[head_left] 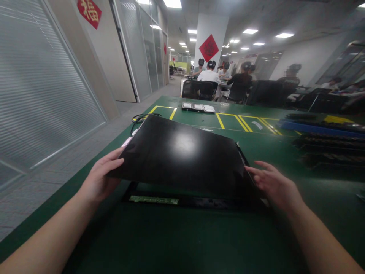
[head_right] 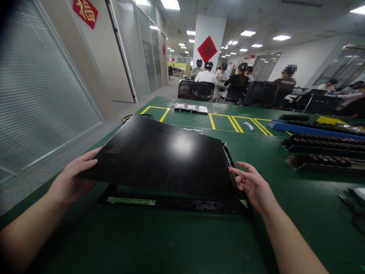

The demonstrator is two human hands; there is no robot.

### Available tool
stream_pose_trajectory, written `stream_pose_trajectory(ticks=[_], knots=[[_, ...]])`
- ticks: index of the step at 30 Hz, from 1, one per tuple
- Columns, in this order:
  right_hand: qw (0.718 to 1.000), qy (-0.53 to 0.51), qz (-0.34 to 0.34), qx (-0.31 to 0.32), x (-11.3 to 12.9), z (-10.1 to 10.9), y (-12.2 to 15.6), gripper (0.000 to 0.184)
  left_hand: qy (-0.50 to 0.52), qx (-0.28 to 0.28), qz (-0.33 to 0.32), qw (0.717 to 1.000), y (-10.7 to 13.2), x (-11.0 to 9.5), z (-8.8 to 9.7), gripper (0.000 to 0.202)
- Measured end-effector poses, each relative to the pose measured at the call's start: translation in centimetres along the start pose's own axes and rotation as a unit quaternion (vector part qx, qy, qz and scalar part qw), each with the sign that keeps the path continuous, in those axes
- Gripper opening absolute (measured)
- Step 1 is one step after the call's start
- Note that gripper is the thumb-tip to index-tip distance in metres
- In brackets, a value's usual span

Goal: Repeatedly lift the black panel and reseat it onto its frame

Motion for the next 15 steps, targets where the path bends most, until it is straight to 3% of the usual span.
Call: stream_pose_trajectory(ticks=[15], knots=[[0.999, 0.036, 0.007, -0.004, 0.2, -0.1, 0.2, 0.038, -0.051, 0.056, -0.020, 0.997, 0.2, 1.2, -1.3, 0.038]])
Point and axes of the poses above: each hand's wrist, its own y-axis away from the middle knuckle, its own z-axis out of the back of the hand, x = y × z, the point moved 8 cm from there along -y, towards the middle knuckle, and after that the axes turned 10 degrees about -x, right-handed, at the moved point
